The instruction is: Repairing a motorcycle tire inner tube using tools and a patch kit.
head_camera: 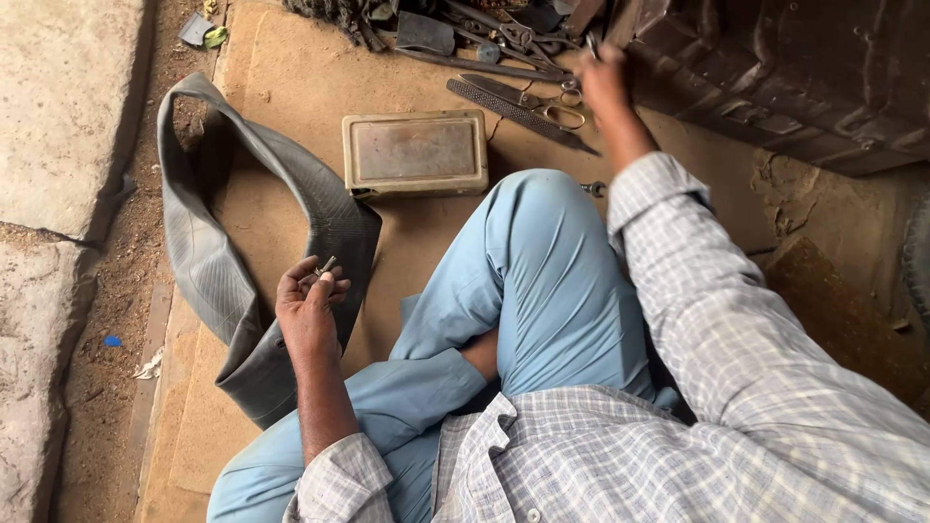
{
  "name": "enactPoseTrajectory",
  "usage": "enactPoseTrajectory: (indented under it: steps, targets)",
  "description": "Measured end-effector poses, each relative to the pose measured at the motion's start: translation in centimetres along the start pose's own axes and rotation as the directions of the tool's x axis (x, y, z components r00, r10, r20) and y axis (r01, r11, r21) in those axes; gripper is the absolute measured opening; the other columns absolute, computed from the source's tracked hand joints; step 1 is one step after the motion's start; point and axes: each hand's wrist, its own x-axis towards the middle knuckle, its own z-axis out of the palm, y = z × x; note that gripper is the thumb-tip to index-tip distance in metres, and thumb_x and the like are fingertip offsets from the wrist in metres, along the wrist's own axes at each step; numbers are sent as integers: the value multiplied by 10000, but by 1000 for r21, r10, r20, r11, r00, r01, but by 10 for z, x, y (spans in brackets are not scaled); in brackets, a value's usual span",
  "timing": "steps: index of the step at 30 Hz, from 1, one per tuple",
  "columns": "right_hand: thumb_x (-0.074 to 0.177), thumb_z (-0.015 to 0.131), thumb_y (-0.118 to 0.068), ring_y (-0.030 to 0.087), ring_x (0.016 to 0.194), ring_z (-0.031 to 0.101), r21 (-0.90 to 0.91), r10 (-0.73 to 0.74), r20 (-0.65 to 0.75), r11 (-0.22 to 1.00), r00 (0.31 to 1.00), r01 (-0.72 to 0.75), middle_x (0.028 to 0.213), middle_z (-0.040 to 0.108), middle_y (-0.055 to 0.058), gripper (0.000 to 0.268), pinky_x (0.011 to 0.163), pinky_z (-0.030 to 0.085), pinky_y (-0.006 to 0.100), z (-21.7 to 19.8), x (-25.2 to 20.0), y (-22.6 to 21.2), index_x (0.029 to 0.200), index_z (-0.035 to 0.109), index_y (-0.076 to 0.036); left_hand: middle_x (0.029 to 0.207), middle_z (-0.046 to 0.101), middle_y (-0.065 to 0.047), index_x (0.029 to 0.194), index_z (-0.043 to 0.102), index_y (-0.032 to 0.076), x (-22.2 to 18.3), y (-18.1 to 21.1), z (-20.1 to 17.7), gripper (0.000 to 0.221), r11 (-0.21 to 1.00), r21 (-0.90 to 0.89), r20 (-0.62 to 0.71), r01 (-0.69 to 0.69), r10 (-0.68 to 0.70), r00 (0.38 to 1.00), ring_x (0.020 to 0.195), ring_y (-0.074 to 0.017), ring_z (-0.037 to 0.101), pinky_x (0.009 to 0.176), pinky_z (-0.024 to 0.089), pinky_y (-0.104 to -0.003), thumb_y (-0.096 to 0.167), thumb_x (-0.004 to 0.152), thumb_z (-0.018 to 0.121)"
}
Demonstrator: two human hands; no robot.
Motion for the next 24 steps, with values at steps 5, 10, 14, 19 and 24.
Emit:
enactPoseTrajectory:
  steps: [5,10,14,19,24]
  targets:
    - [900,780,-348,347,855,709,-562,-195,25,808,980,175,981,752,165,314,720,543,443,-23,-36,4,1061,748,-80,1056,724,-154,1331,569,-38,2,-3,2,375,999,16,8,43,-43,999,849,-154,714,749,568,-258,7,959,592]
    - [848,816,-322,356,871,718,-503,-176,41,847,983,173,995,756,169,323,735,548,446,-17,-34,43,1037,743,-71,1074,720,-164,1310,583,-43,3,-4,1,349,998,39,-24,53,-52,998,854,-158,716,749,568,-258,3,963,583]
    - [951,767,-228,191,670,605,-189,22,70,982,997,-8,874,705,74,206,572,460,344,-11,-36,40,1045,726,-49,1058,725,-162,1303,596,-45,2,1,5,335,996,51,-21,76,-75,997,858,-152,714,758,572,-258,13,973,590]
    - [975,716,-140,45,584,492,154,11,307,986,952,-60,817,609,-43,116,431,411,221,-19,-43,20,1029,695,-39,1056,735,-155,1304,597,-41,0,1,4,338,991,97,-31,97,-94,995,874,-144,725,771,587,-256,15,971,588]
    - [1044,742,-325,154,790,697,-319,-221,189,908,957,273,926,746,46,262,728,549,343,-32,-47,7,1107,768,-72,1057,734,-157,1300,594,-48,3,-2,5,333,997,50,-16,58,-57,998,868,-155,723,760,579,-259,10,972,600]
